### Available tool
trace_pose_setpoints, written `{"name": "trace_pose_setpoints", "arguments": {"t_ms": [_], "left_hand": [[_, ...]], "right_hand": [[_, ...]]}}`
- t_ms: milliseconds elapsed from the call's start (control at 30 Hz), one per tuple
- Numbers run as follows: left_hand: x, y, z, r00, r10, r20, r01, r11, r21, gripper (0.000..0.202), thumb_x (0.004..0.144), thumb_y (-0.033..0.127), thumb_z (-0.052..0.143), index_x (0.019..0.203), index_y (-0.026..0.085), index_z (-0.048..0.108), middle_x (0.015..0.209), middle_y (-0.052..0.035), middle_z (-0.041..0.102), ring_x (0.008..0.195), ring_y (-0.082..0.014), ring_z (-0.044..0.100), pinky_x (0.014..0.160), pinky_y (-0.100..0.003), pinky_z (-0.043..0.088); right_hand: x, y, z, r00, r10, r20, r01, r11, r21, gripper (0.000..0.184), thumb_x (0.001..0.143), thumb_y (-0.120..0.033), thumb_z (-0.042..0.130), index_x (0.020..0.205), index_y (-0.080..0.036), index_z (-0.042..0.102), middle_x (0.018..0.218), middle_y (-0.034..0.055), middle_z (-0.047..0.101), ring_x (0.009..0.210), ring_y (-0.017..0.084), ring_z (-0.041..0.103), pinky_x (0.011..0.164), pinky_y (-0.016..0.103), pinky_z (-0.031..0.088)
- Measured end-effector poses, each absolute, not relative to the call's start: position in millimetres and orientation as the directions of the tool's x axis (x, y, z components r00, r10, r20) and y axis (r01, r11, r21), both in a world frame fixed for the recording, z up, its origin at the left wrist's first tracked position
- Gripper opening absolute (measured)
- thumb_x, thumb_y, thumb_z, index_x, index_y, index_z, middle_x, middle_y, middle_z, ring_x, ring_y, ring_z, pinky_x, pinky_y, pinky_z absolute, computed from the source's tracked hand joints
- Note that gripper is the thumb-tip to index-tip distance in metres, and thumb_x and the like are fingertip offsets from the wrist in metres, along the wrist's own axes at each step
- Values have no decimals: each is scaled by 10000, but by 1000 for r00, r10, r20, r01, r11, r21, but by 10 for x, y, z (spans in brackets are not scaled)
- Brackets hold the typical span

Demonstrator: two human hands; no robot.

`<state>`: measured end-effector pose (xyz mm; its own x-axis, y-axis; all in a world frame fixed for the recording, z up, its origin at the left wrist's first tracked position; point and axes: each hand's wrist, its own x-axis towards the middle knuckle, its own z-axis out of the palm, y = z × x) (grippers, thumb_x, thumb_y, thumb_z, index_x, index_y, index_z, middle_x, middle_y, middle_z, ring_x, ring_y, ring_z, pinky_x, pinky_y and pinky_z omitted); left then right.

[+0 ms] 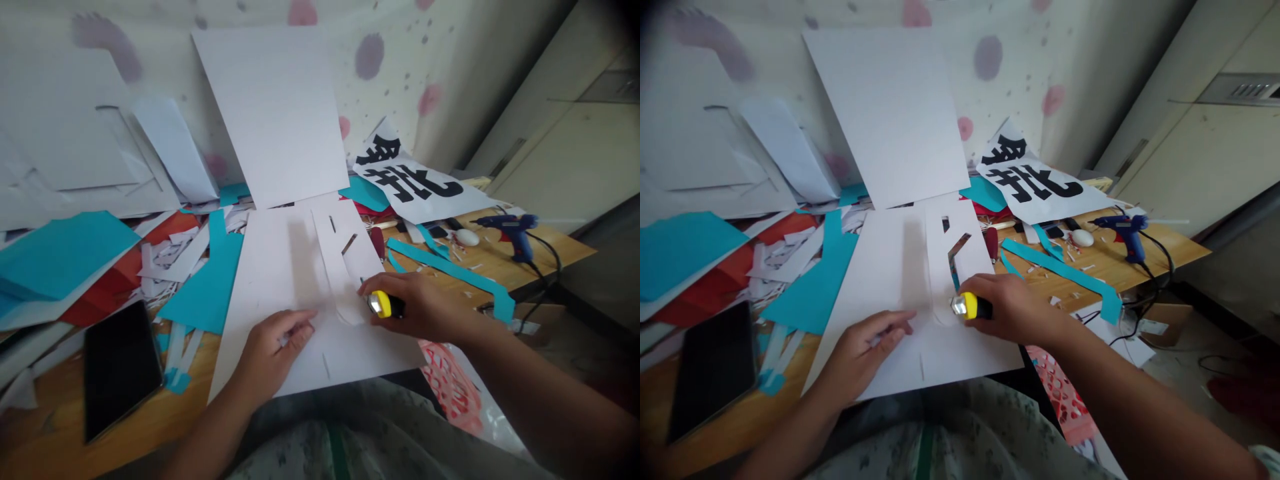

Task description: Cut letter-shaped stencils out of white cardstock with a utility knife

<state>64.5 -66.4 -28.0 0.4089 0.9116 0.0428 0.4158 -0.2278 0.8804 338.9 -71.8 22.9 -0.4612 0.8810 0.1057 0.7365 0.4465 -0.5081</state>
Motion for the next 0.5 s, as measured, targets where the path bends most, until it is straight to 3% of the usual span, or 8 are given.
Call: {"name": "trace_pose_setpoints", "arguments": {"t_ms": [100,167,267,367,433,500], "left_hand": [[704,-723,-188,381,918,-108,64,90,994,361,872,470,567,1071,189,676,802,-47,697,665,-157,616,626,-281,490],[772,-787,-134,434,883,-180,-158,271,949,358,829,503,611,948,174,683,648,-16,641,531,-134,570,501,-244,446],[838,-895,-89,383,875,-297,-280,416,865,336,743,424,717,963,172,688,624,3,617,493,-118,537,458,-227,427],[793,-983,-74,272,871,-410,-284,479,831,379,691,357,748,1020,176,698,691,-14,657,558,-144,573,486,-247,460],[717,-1013,-79,191,902,-387,-307,429,849,345,653,331,769,947,158,716,733,-35,689,627,-164,604,538,-260,487],[635,-1023,-106,81,948,-306,-344,315,885,310,614,302,800,873,147,726,776,-44,713,684,-165,622,595,-251,498]], "right_hand": [[3247,-842,242,-555,811,186,623,553,-554,255,767,-154,633,1005,-244,627,1089,54,698,957,201,659,815,304,485],[3144,-902,246,-609,760,226,545,608,-578,312,753,-107,619,1027,-256,618,1111,52,694,993,202,655,843,309,489],[2998,-996,242,-674,696,248,441,649,-620,392,719,-68,638,1063,-252,605,1132,60,687,1002,196,660,835,291,505],[2921,-1130,197,-666,673,320,385,679,-626,454,720,-58,639,1127,-245,568,1219,78,647,1086,198,633,894,292,498],[2948,-1229,146,-570,726,386,400,655,-641,439,758,-78,621,1156,-245,539,1226,84,635,1109,200,618,918,307,492],[3045,-1314,94,-415,835,361,478,538,-695,332,820,-154,600,1135,-245,541,1121,77,664,964,192,654,821,309,523]]}}
